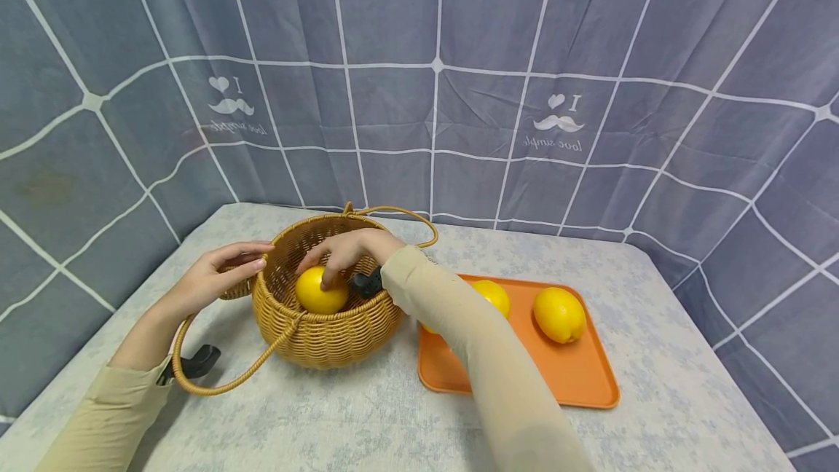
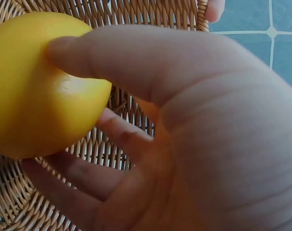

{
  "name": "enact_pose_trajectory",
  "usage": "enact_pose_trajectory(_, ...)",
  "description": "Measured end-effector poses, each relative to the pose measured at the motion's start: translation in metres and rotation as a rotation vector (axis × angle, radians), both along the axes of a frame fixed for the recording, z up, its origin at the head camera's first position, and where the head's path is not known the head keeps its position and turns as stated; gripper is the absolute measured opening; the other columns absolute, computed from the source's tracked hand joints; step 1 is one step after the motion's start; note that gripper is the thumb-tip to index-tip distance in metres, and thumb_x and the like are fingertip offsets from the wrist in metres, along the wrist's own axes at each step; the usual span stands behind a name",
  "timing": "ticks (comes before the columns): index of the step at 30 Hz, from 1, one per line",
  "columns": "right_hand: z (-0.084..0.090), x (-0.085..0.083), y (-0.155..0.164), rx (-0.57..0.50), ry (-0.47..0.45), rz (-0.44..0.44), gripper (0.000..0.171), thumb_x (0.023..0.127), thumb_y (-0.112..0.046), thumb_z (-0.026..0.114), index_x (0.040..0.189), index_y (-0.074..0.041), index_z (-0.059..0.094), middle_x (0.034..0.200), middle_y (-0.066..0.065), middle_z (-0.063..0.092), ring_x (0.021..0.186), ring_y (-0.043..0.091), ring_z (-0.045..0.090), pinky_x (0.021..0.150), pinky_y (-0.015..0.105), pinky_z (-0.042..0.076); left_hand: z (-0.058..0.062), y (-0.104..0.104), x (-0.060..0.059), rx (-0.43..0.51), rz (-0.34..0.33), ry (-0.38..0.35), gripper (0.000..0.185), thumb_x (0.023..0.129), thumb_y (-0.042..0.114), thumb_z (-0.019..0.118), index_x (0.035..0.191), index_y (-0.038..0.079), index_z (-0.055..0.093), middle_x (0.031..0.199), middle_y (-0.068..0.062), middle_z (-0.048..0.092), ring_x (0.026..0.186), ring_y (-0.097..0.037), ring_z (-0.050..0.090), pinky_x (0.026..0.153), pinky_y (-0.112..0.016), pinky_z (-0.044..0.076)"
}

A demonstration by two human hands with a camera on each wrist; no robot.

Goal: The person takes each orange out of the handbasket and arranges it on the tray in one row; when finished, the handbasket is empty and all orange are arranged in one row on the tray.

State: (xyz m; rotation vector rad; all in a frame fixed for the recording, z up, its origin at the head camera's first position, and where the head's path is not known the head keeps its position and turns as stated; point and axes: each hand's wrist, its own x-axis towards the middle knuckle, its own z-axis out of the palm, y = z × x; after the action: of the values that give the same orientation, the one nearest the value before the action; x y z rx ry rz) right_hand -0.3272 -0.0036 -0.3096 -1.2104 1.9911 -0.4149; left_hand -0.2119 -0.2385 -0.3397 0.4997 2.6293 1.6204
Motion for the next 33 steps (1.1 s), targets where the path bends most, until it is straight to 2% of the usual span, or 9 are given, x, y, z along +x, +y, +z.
enact_pose_trajectory(5,-0.0006,0.0024,0.0019,0.023,-0.182,-0.117,0.059,0.082,-0.004,0.062,0.137,-0.019,0.047,0.139,0.002,0.039,0.108,0.018,0.047,0.085,0.043,0.05,0.0,0.0005,0.0001,0.002,-0.003,0.001,0.04,0.096,0.03,0.056,0.132,0.013,0.054,0.136,-0.006,0.048,0.115,-0.017,0.051,0.084,-0.026,0.049)
enact_pose_trajectory(9,-0.0006,0.0041,0.0031,0.036,-0.217,-0.167,0.055,0.082,-0.004,0.061,0.133,-0.018,0.045,0.137,0.005,0.037,0.105,0.021,0.049,0.081,0.052,0.05,-0.0013,0.0011,0.0001,0.006,0.001,0.004,0.04,0.095,0.03,0.057,0.131,0.012,0.055,0.134,-0.006,0.05,0.112,-0.014,0.052,0.083,-0.025,0.049)
enact_pose_trajectory(17,-0.003,0.0025,0.0037,0.035,-0.232,-0.173,0.053,0.08,-0.003,0.063,0.128,-0.019,0.046,0.127,0.003,0.04,0.102,0.02,0.05,0.078,0.046,0.053,-0.0033,0.0009,-0.0013,0.021,0.005,0.025,0.039,0.095,0.028,0.058,0.13,0.011,0.056,0.132,-0.007,0.052,0.11,-0.011,0.054,0.082,-0.025,0.05)
enact_pose_trajectory(26,-0.0022,0.0037,0.0023,0.073,-0.198,-0.172,0.056,0.08,-0.003,0.066,0.129,-0.023,0.048,0.129,0.003,0.039,0.106,0.02,0.048,0.077,0.042,0.053,-0.0032,0.0001,-0.0011,0.006,0.002,0.029,0.04,0.095,0.028,0.057,0.131,0.01,0.055,0.134,-0.008,0.05,0.11,-0.01,0.053,0.081,-0.025,0.05)
enact_pose_trajectory(33,-0.0024,0.0031,0.0021,0.086,-0.178,-0.143,0.055,0.081,-0.002,0.062,0.129,-0.024,0.047,0.125,0.004,0.042,0.1,0.019,0.049,0.067,0.032,0.051,-0.0034,-0.0003,-0.0012,-0.003,0.007,0.023,0.041,0.096,0.029,0.057,0.132,0.01,0.054,0.136,-0.007,0.048,0.11,-0.009,0.053,0.081,-0.025,0.05)
